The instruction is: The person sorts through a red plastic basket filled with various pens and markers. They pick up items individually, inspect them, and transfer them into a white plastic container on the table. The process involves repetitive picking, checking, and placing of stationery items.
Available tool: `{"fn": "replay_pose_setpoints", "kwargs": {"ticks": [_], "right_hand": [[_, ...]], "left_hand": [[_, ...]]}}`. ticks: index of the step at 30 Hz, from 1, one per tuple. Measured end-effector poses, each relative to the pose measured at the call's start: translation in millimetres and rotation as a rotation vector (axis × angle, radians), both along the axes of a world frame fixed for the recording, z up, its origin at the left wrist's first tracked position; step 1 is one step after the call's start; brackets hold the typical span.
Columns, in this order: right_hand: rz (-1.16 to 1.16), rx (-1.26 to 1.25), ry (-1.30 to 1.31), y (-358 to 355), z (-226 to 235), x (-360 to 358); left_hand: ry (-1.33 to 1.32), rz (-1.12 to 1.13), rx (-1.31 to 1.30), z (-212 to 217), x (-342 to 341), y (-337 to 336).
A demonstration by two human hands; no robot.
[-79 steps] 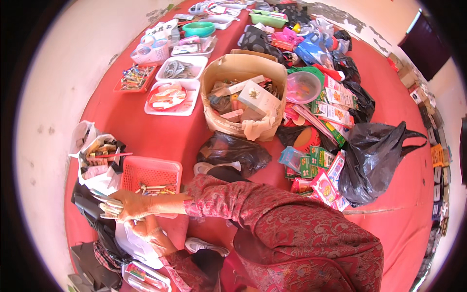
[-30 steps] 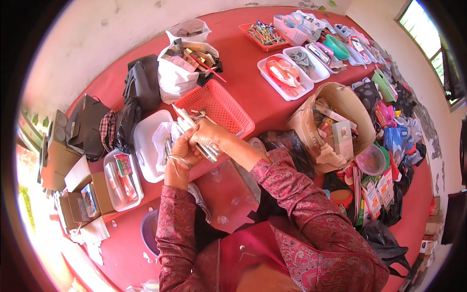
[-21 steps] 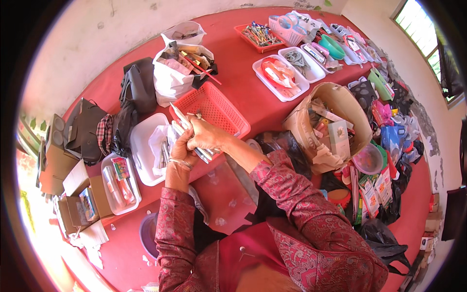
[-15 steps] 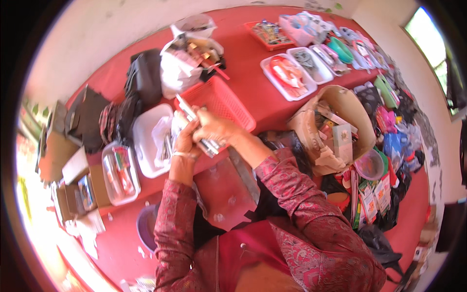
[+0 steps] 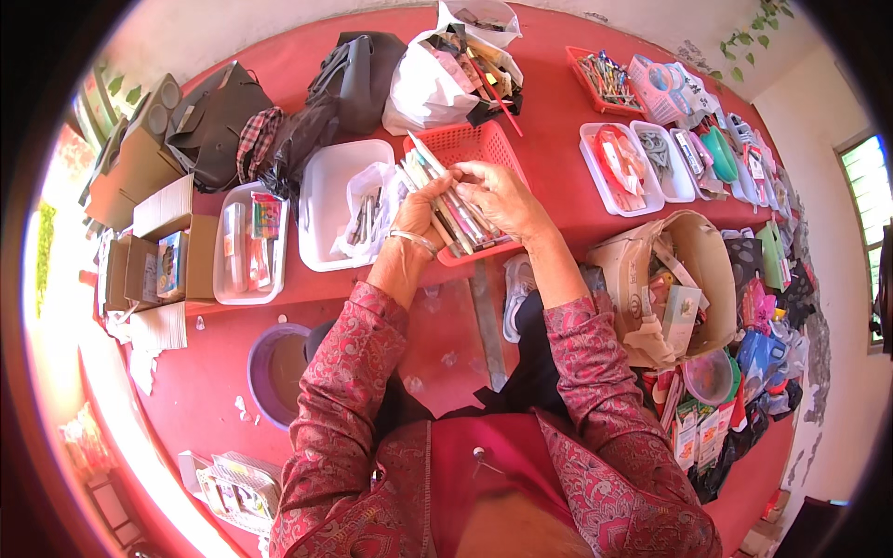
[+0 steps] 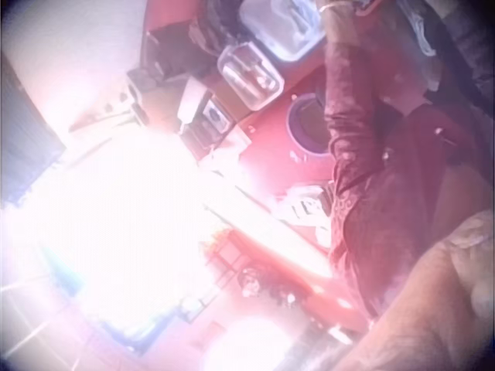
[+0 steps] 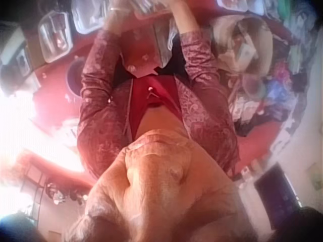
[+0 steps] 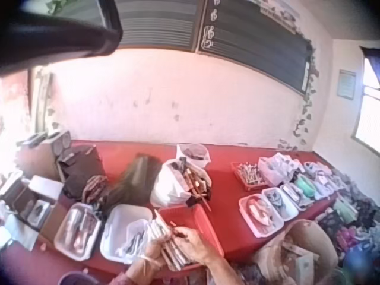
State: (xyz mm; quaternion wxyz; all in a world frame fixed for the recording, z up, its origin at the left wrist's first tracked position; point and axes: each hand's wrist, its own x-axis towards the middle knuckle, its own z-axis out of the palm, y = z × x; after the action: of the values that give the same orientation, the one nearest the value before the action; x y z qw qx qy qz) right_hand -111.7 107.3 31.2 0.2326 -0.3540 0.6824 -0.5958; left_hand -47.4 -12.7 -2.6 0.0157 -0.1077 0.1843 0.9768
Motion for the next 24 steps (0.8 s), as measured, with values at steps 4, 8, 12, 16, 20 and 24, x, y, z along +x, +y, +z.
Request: {"fn": "replay_pose_setpoints", "kwargs": {"ticks": [4, 8, 12, 16, 20, 24], "right_hand": [[-0.206, 0.016, 0.091, -1.8, 0.6, 4.5], [-0.338, 0.156, 0.421, -2.3, 4.4, 8.2], [-0.370, 0.160, 0.409, 0.2, 8.2, 7.0], [-0.338, 0.058, 0.204, 0.3, 6.8, 3.0], [-0.219, -0.134, -0.306, 8.2, 12.4, -1.7], [-0.311, -0.107, -0.250, 7.7, 13.1, 2.2]], "left_hand": [[0.041, 0.025, 0.019, -2.1, -4.3, 0.5], [0.002, 0.081, 0.030, -0.4, -5.9, 3.7], [-0.044, 0.089, -0.028, 8.3, -2.3, 5.8], [-0.001, 0.053, -0.065, 2.1, -2.7, -0.5], [-0.029, 0.090, -0.041, 8.1, -1.7, 2.4], [-0.056, 0.079, -0.035, 1.4, -5.1, -3.9]]}}
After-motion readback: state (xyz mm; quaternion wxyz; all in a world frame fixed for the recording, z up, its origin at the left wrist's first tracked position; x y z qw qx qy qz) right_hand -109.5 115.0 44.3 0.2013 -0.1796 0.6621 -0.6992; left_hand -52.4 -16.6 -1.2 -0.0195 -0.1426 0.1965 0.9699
